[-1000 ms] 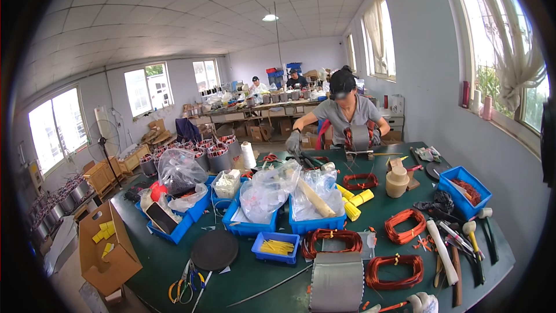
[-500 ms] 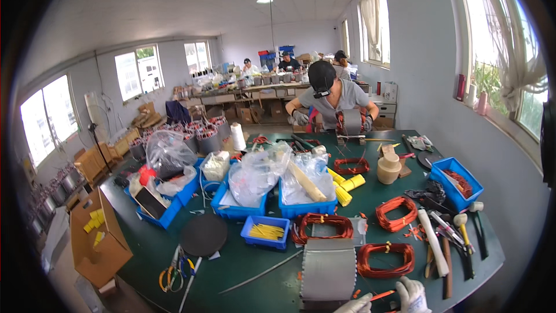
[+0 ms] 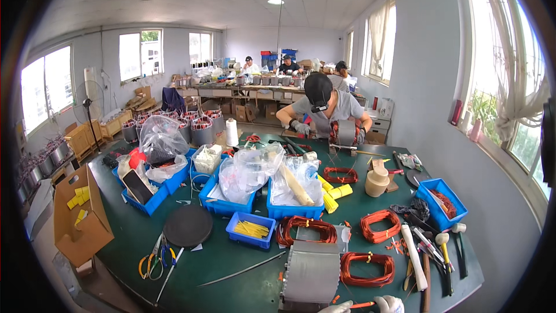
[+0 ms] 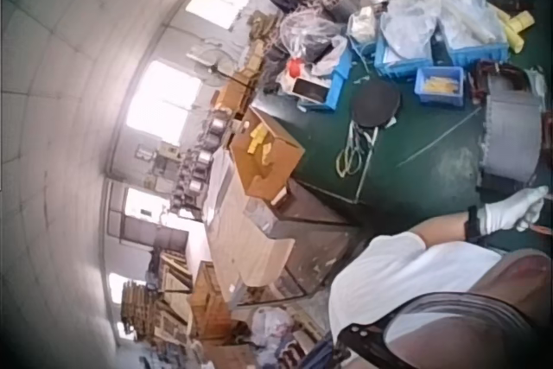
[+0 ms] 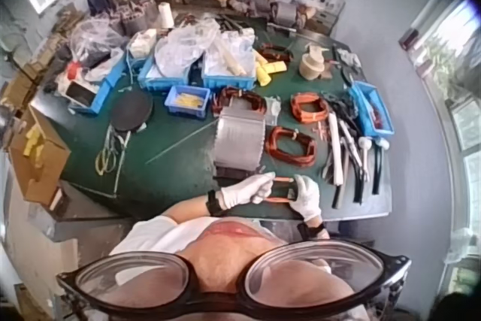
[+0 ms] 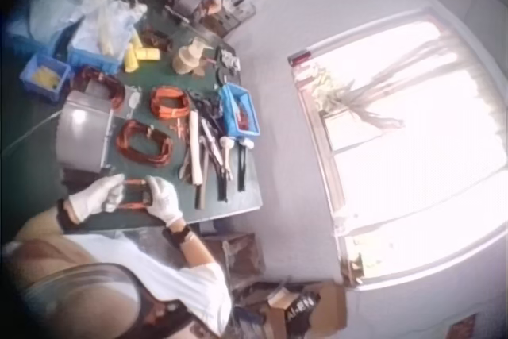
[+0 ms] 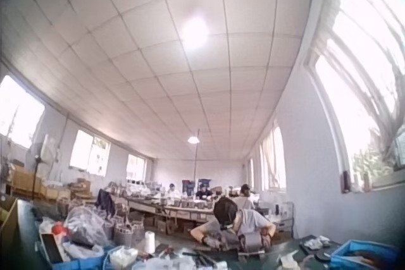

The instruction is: Assembling wire coils into a motor stator housing at a workstation.

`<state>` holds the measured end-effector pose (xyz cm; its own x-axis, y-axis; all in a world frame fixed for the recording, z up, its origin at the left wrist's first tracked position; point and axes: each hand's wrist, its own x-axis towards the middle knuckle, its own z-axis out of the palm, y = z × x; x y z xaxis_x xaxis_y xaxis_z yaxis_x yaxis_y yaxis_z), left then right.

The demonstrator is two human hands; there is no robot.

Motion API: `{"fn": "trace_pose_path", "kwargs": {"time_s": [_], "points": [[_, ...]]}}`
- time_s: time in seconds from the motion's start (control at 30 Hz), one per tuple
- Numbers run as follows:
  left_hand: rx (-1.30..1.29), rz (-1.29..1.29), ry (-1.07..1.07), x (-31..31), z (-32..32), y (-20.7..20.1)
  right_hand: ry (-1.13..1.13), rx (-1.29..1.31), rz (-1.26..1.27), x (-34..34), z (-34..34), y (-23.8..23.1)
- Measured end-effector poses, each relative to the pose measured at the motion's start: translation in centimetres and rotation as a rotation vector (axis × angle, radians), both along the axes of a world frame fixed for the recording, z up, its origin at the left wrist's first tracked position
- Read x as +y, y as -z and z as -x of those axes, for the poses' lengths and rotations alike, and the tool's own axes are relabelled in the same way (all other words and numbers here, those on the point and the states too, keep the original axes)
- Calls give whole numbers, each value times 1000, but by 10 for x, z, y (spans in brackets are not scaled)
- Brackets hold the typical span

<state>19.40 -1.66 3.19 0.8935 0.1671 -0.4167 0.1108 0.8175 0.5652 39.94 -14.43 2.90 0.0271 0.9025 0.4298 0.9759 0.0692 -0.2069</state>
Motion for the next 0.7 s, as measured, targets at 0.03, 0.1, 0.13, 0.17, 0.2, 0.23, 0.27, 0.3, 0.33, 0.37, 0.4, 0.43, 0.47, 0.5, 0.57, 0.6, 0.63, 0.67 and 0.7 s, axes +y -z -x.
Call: {"fn": "trace_pose_path", "kwargs": {"time_s": [0.03, 0.1, 0.13, 0.17, 0.2, 0.23, 0.27, 0.3, 0.33, 0.37, 0.4, 0.43, 0.47, 0.5, 0.57, 0.6, 0.63, 0.67, 0.7], "points": [[-4, 13, -6, 1, 0, 1, -2, 1, 11, 1, 5, -10], [11, 32, -37, -2, -3, 5, 68, -124, -66, 4, 17, -32], [7, 28, -75, 0, -4, 3, 79, -121, -93, 3, 19, -32], [3, 25, -113, 0, -4, -1, 77, -121, -87, 3, 21, -30], [23, 50, -128, 1, -6, -6, -48, -106, -107, 2, 24, -26], [27, 56, -129, 2, -6, -2, -171, -88, -127, 2, 29, -23], [16, 25, -120, 3, -7, 4, -224, -108, -92, 6, 37, -21], [6, -4, -109, 1, -6, 8, -281, -113, -35, 7, 40, -10], [12, 6, -109, 2, -5, 9, -265, -62, -33, 10, 43, -2], [19, -15, -92, 3, -5, 6, -257, -11, -24, 9, 47, 2], [25, -36, -75, 1, -4, 5, -266, -6, -8, 4, 50, 7], [29, -21, -84, -4, -2, 6, -219, 2, 28, -2, 53, 13], [37, -80, -60, -2, -3, 5, -173, 3, 49, 3, 54, 15], [46, -141, -35, -1, -4, 3, -192, 12, 17, 5, 55, 12], [75, -154, -26, 1, -2, -3, -191, 44, 102, 6, 56, 7], [75, -153, -29, 2, -2, -3, -195, 44, 97, 8, 56, 7], [77, -148, -29, 2, -1, -2, -201, 52, 100, 8, 57, 9], [91, -165, -28, 2, -1, -1, -208, 60, 103, 9, 57, 9], [94, -167, -28, 4, -2, -2, -208, 62, 101, 11, 55, 9]]}}
